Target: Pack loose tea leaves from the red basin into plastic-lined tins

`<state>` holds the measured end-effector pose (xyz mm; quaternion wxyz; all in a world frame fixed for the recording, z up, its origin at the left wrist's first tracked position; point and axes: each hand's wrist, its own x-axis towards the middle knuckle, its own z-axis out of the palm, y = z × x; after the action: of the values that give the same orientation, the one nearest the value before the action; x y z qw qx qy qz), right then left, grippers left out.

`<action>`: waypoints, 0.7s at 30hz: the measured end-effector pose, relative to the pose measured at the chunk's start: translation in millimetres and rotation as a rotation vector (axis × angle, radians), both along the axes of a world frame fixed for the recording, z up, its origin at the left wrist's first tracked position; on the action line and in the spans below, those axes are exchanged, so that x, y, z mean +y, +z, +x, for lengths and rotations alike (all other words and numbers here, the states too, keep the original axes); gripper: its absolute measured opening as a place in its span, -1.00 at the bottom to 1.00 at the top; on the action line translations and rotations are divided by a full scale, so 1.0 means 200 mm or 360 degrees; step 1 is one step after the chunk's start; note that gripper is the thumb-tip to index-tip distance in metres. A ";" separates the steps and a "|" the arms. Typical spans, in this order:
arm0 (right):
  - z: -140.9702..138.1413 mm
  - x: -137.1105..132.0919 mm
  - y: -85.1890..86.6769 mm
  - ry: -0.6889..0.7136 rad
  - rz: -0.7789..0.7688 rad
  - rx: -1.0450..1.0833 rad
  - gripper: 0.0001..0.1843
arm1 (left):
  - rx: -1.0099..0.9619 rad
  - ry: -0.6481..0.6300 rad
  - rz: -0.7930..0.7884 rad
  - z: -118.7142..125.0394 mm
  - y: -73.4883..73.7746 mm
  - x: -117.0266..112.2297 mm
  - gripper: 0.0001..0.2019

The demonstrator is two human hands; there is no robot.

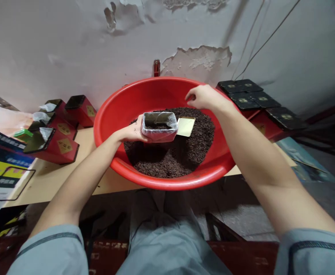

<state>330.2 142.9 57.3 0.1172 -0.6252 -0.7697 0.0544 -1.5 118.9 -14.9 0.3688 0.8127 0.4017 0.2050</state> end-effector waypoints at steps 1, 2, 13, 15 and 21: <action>0.07 0.03 -0.06 -0.0116 -0.0123 -0.0160 -0.47 | -0.0030 -0.0024 0.0006 0.00 0.00 0.00 0.35; 0.12 0.04 -0.13 -0.0219 -0.0278 -0.0295 -0.33 | -0.0048 -0.0049 0.0010 0.00 -0.01 0.01 0.34; 0.25 0.14 -0.40 -0.0404 -0.0929 -0.0421 -0.17 | -0.0025 -0.0019 -0.0033 0.01 0.04 -0.04 0.29; 0.26 0.13 -0.39 -0.0387 -0.0987 -0.0323 -0.22 | -0.0019 -0.0030 -0.0066 0.02 0.06 -0.05 0.28; 0.24 0.05 -0.44 -0.0287 -0.0907 -0.0226 -0.30 | 0.0029 0.0018 -0.0071 0.02 0.06 -0.05 0.33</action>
<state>378.1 153.0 -30.4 -0.1126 -0.7009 -0.6711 0.2137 2.9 109.3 -2.6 0.3820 0.8038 0.4142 0.1907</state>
